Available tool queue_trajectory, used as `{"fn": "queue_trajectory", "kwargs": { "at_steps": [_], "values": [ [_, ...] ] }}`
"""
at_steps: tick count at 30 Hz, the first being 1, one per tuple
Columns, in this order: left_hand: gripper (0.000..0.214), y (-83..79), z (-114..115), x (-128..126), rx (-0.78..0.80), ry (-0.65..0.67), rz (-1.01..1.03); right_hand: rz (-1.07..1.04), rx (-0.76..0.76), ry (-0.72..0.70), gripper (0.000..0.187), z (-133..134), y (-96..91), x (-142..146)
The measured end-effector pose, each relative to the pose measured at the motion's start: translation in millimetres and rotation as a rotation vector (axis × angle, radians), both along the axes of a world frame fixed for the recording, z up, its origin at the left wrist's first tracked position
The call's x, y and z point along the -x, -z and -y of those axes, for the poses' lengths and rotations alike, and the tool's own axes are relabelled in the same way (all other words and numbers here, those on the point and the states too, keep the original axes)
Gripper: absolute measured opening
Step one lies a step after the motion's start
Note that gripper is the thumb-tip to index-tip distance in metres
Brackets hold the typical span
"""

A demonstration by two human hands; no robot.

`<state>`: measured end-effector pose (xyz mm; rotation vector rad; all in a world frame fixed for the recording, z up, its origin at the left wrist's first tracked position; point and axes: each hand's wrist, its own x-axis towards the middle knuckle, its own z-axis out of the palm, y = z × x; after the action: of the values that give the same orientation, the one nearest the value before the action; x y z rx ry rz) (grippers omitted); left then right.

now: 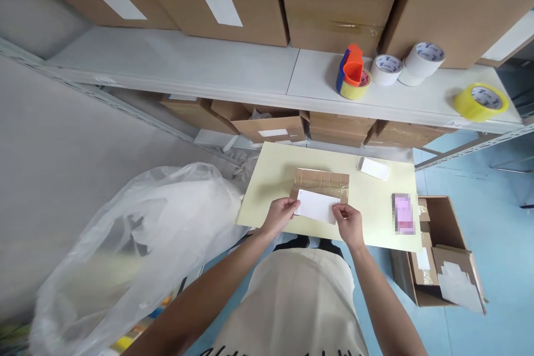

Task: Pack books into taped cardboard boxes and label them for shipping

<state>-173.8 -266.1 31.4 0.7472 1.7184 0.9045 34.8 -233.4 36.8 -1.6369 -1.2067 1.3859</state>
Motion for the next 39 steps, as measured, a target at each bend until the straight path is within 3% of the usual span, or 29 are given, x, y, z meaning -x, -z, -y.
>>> {"fn": "queue_trajectory", "kwargs": {
  "at_steps": [4,10,16,22,30,39],
  "values": [
    [0.025,10.9,-11,3,-0.063,0.109,-0.254,0.043,-0.001,-0.022,0.047,-15,10.8,2],
    [0.022,22.2,-43,7,-0.007,0.154,-0.279,0.101,0.013,-0.122,0.049,-55,30.7,4],
    [0.011,32.5,-55,4,0.002,0.096,-0.312,0.182,0.046,-0.186,0.047,-68,48.1,3],
    [0.050,35.1,-53,2,0.030,0.109,-0.376,0.263,0.049,-0.215,0.042,-73,43.8,4],
    [0.055,29.0,-56,-1,0.136,0.201,-0.473,0.483,0.029,-0.324,0.034,-73,35.7,8],
    [0.076,20.3,-51,11,0.252,0.406,-0.811,0.845,-0.128,-0.543,0.032,-60,28.5,-6]
  ]
}}
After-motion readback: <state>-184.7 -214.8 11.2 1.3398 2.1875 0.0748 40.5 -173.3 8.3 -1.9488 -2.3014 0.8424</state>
